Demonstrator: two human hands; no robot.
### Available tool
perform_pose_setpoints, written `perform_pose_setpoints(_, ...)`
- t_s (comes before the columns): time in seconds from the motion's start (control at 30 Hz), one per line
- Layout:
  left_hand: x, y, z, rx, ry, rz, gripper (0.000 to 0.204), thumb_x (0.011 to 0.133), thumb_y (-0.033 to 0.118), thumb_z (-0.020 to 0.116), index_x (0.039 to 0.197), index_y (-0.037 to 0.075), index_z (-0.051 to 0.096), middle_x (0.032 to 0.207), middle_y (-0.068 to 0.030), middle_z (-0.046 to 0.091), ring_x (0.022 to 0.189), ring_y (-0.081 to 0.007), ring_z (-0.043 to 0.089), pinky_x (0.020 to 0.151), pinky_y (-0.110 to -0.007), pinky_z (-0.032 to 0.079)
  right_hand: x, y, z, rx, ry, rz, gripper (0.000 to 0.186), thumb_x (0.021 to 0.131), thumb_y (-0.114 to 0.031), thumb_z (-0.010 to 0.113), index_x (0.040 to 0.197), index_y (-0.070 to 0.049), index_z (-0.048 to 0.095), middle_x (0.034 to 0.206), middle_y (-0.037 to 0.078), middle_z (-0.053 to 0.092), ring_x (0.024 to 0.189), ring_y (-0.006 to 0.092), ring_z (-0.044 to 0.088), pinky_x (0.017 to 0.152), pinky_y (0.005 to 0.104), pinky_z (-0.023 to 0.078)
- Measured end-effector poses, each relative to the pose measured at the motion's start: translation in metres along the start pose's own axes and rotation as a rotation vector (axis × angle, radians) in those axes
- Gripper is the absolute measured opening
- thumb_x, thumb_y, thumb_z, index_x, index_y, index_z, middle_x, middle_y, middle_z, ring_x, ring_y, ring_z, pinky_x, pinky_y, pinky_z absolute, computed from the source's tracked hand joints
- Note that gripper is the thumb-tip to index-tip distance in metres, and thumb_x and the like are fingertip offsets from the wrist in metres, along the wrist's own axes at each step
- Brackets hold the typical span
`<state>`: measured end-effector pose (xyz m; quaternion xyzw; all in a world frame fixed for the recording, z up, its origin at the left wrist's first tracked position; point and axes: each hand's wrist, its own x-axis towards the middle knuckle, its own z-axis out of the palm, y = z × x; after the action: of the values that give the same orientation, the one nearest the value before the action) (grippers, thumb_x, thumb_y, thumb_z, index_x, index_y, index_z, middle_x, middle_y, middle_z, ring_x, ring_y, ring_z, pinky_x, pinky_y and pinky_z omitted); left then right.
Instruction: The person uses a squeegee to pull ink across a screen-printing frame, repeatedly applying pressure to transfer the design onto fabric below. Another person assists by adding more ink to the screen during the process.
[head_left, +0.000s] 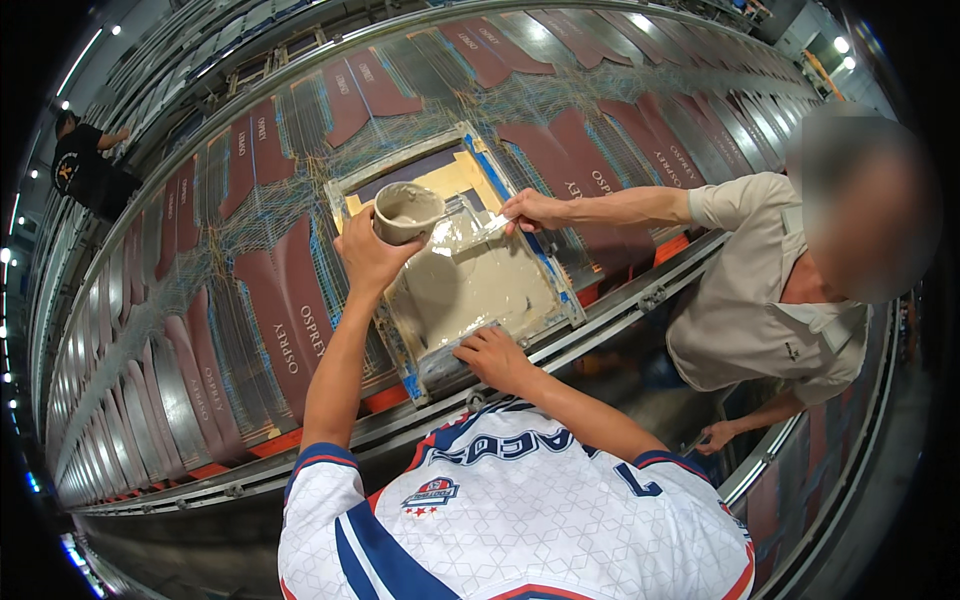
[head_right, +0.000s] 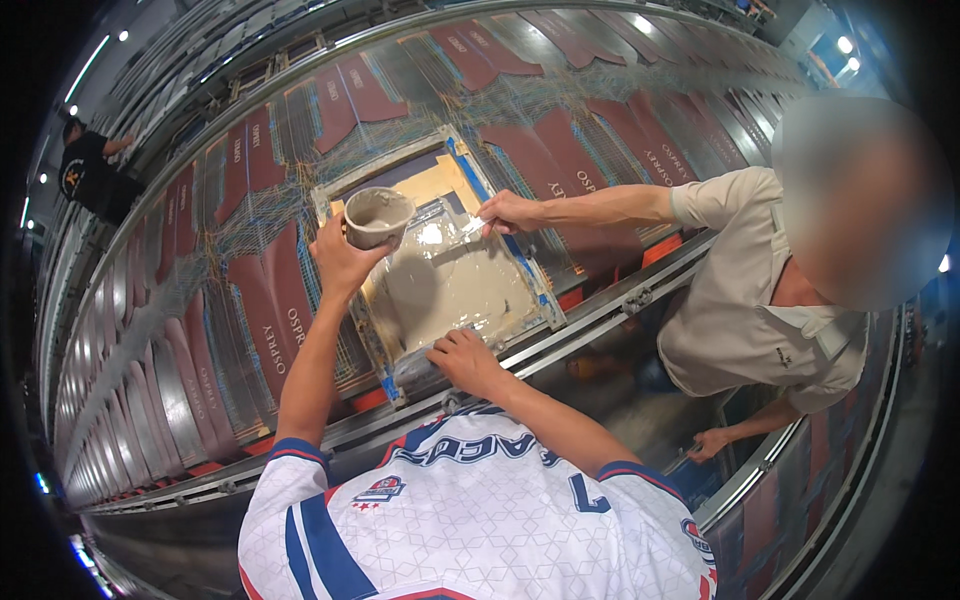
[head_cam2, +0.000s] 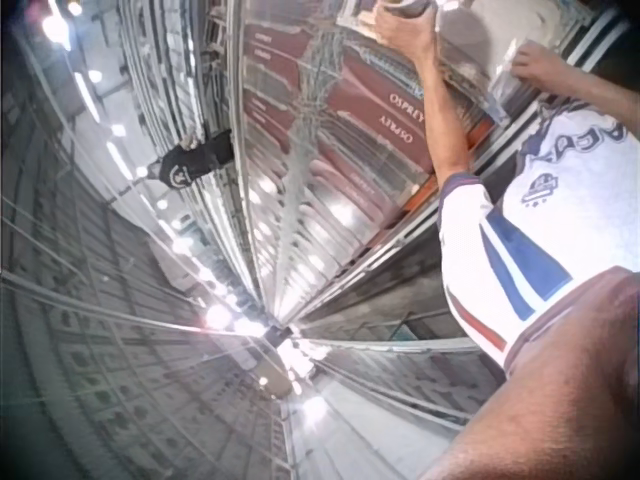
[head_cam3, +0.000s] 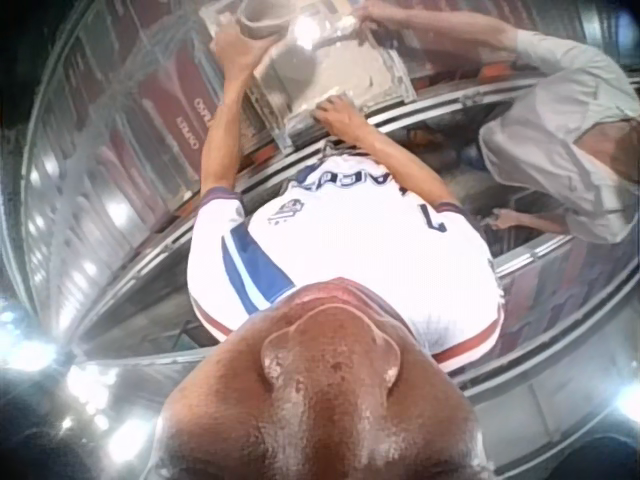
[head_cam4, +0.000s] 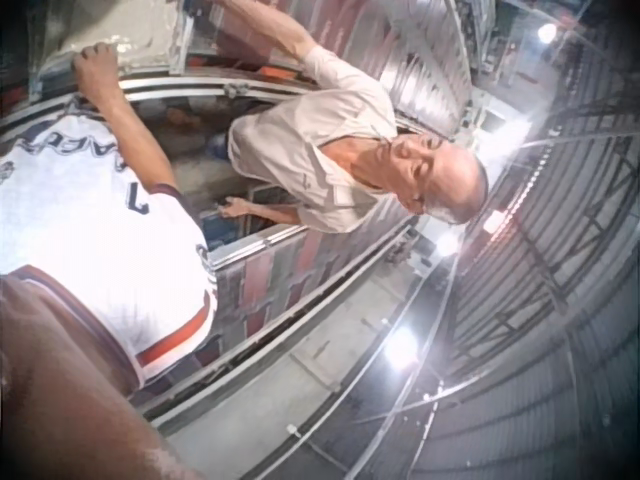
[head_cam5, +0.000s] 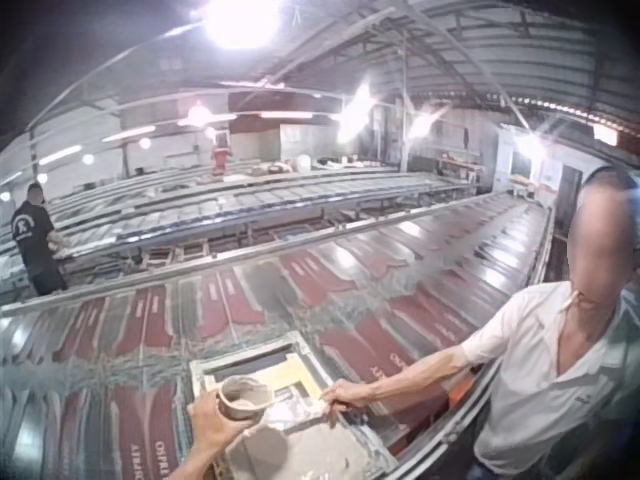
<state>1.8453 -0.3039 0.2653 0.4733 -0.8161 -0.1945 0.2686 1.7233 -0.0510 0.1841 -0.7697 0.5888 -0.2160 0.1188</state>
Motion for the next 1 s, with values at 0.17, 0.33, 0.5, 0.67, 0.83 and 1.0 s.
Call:
perform_pose_setpoints(0.17, 0.015, -0.025, -0.004, -0.082, -0.34, -0.243, 0.071, 0.067, 0.059, 0.088, 0.1, -0.003, 0.075, 0.084, -0.0137, 0.076, 0.07, -0.0248, 0.069, 0.064, -0.035, 0.051, 0.001, 0.003, 0.004, 0.019, 0.013, 0.0, 0.028, 0.082, -0.012, 0.07, 0.11, -0.013, 0.068, 0.102, 0.005, 0.066, 0.104, 0.0273, 0.059, 0.093, 0.0413, 0.045)
perform_pose_setpoints(0.33, 0.019, -0.079, 0.009, -0.453, -0.651, -0.597, 0.066, 0.071, 0.068, 0.082, 0.093, 0.007, 0.076, 0.075, -0.0022, 0.068, 0.063, -0.0159, 0.059, 0.061, -0.03, 0.045, 0.002, 0.003, 0.008, 0.038, 0.028, -0.004, 0.026, 0.083, -0.011, 0.069, 0.108, -0.012, 0.068, 0.102, 0.005, 0.067, 0.104, 0.0271, 0.059, 0.093, 0.0409, 0.045)
perform_pose_setpoints(0.5, -0.011, -0.081, 0.026, -1.126, -0.706, -0.915, 0.054, 0.082, 0.073, 0.072, 0.102, 0.022, 0.073, 0.079, 0.0024, 0.068, 0.07, -0.0147, 0.057, 0.066, -0.029, 0.043, -0.003, 0.009, 0.017, 0.041, 0.042, 0.004, 0.026, 0.084, -0.012, 0.069, 0.109, -0.012, 0.068, 0.104, 0.006, 0.067, 0.104, 0.0272, 0.06, 0.093, 0.0409, 0.045)
perform_pose_setpoints(0.67, -0.05, -0.079, 0.056, -1.462, -0.453, -0.702, 0.065, 0.082, 0.059, 0.081, 0.129, 0.018, 0.065, 0.115, 0.0027, 0.07, 0.095, -0.0189, 0.066, 0.08, -0.035, 0.052, -0.003, 0.008, 0.016, 0.027, 0.005, -0.006, 0.028, 0.083, -0.013, 0.069, 0.111, -0.013, 0.068, 0.105, 0.006, 0.067, 0.106, 0.0272, 0.06, 0.093, 0.0409, 0.045)
perform_pose_setpoints(0.83, -0.046, -0.049, 0.049, -1.29, -0.355, -0.262, 0.07, 0.07, -0.008, 0.089, 0.133, -0.002, 0.058, 0.129, -0.0097, 0.067, 0.118, -0.0207, 0.066, 0.102, -0.038, 0.057, 0.002, 0.011, 0.009, -0.02, -0.069, 0.002, 0.03, 0.082, -0.012, 0.068, 0.112, -0.012, 0.067, 0.109, 0.007, 0.068, 0.109, 0.0275, 0.061, 0.093, 0.0415, 0.046)
perform_pose_setpoints(1.0, -0.061, -0.031, 0.02, -1.004, -0.109, -0.077, 0.089, 0.062, -0.001, 0.097, 0.141, 0.002, 0.055, 0.129, -0.0071, 0.068, 0.118, -0.0196, 0.067, 0.104, -0.037, 0.057, 0.011, 0.029, 0.005, -0.053, -0.172, -0.007, 0.03, 0.081, -0.009, 0.067, 0.111, -0.012, 0.066, 0.105, 0.008, 0.069, 0.105, 0.0283, 0.065, 0.092, 0.0426, 0.048)
